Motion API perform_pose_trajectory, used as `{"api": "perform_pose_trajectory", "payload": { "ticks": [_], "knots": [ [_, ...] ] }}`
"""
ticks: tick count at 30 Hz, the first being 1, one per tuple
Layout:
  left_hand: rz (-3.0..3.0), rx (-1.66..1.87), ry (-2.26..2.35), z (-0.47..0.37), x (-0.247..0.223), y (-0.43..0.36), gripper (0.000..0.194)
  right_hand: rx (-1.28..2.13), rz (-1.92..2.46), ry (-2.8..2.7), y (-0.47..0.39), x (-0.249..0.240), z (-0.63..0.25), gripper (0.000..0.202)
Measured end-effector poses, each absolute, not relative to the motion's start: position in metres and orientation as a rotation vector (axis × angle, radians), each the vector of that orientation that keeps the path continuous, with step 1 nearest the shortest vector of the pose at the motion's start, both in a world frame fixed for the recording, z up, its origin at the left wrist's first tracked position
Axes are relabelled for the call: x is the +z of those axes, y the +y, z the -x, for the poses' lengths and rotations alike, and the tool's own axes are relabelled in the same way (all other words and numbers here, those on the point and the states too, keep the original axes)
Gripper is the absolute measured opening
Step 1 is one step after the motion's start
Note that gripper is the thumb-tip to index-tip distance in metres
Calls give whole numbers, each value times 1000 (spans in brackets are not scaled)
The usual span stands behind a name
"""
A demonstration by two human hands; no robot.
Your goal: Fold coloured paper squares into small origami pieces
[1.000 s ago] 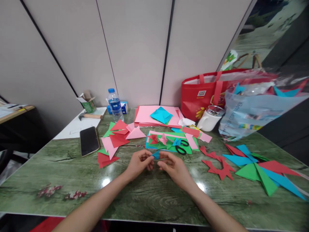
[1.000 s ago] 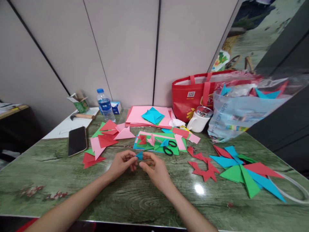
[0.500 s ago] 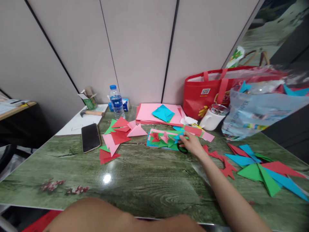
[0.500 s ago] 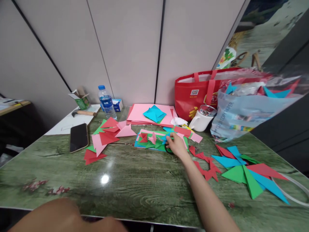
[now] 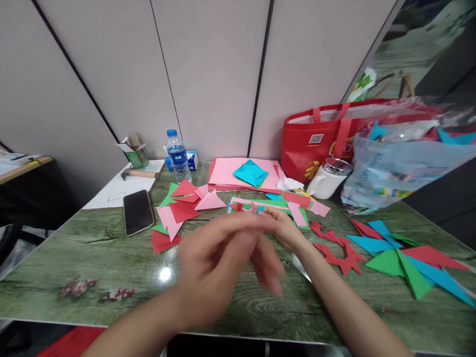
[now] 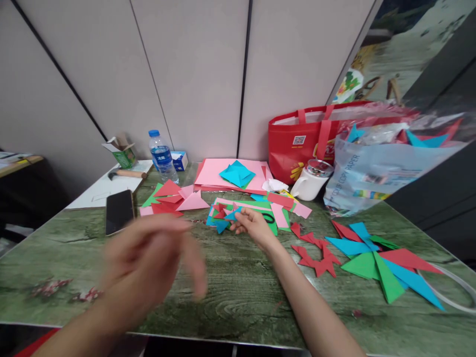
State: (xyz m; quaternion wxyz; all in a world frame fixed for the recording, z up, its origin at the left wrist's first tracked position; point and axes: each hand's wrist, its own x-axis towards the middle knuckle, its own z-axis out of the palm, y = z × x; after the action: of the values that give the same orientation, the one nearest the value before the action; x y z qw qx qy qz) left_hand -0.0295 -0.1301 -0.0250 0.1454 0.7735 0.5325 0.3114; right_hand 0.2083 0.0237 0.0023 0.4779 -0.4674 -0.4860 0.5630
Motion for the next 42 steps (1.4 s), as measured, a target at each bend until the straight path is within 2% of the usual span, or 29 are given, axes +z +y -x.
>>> {"api": "perform_pose_trajectory", "payload": {
  "ticks": [4,7,12,19,27,35,42],
  "knots": [
    [-1555,1066,1034,-19,16,-11,22,1156,1262,-1033,33,-4,-216,30],
    [-1270,1017,1029,-26,7,22,25,1319,1222,-966,36,-14,-218,33],
    [-1202,897,1006,-18,-25,9,32,1409,1203,-849,31,-19,-219,29],
    [-950,770,786,-29,-13,-3,51,1521,884,-956,9,2,-202,24],
    [-1104,827,726,-22,-5,-5,27,1513,871,-1363,-3,0,-184,24],
    [-959,855,559,-23,-5,-2,39,1396,927,-1382,1,-2,-190,25],
    [-928,960,584,-23,-7,-1,30,1289,906,-1458,1,-2,-190,22]
  ]
}}
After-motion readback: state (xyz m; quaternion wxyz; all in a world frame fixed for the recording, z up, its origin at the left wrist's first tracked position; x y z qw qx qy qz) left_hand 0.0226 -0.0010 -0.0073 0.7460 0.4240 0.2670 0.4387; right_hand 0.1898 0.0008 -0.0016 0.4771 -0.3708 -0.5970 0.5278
